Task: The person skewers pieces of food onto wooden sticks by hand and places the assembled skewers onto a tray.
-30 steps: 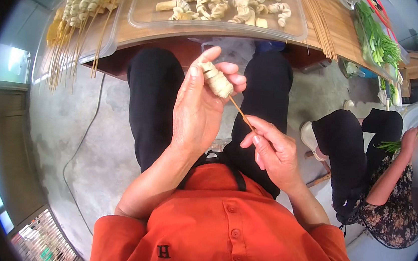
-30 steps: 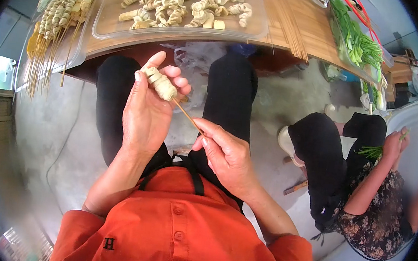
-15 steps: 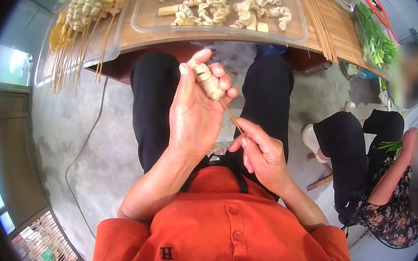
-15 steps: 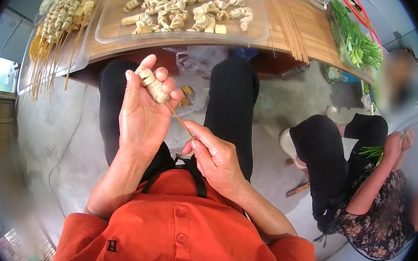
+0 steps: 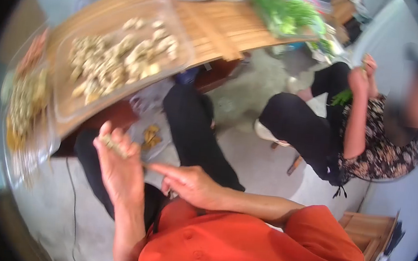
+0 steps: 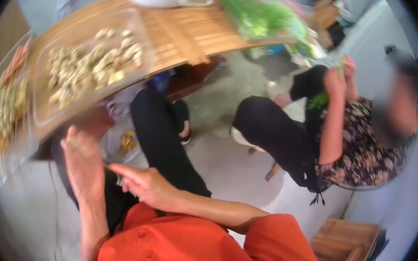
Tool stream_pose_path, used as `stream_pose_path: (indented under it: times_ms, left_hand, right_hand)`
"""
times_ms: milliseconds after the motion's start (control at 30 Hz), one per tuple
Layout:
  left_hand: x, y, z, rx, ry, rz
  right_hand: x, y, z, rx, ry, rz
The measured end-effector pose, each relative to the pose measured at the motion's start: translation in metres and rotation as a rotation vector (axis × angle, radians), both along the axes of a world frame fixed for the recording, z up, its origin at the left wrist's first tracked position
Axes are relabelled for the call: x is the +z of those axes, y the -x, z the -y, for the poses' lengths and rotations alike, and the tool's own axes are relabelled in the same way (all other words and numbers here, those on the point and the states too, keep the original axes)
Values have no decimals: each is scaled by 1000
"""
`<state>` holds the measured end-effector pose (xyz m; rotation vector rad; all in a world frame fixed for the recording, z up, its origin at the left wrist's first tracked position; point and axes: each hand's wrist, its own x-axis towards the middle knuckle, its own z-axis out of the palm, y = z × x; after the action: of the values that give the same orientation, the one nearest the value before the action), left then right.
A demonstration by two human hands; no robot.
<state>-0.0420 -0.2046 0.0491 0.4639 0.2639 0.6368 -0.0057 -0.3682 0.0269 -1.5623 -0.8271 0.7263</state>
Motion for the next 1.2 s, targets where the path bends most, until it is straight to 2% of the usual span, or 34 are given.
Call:
stream_pose_path:
  times_ms: [100, 367, 400, 700, 1200]
  left_hand:
    - [-3, -7, -11, -45, -59, 24]
    - [-3, -17, -20, -105, -16, 109]
    - [2, -19, -17, -69, 52, 98]
    - [2, -25, -15, -42, 76, 35]
    - [-6, -24, -18, 5, 97, -11]
  right_hand:
    - [-6, -4, -8, -6, -96, 50]
    - [1, -5, -7, -52, -105, 189]
    - [13, -8, -4, -9, 0, 89]
    - [15, -15, -1, 23, -29, -43]
    - [20, -14, 0, 38, -8, -62]
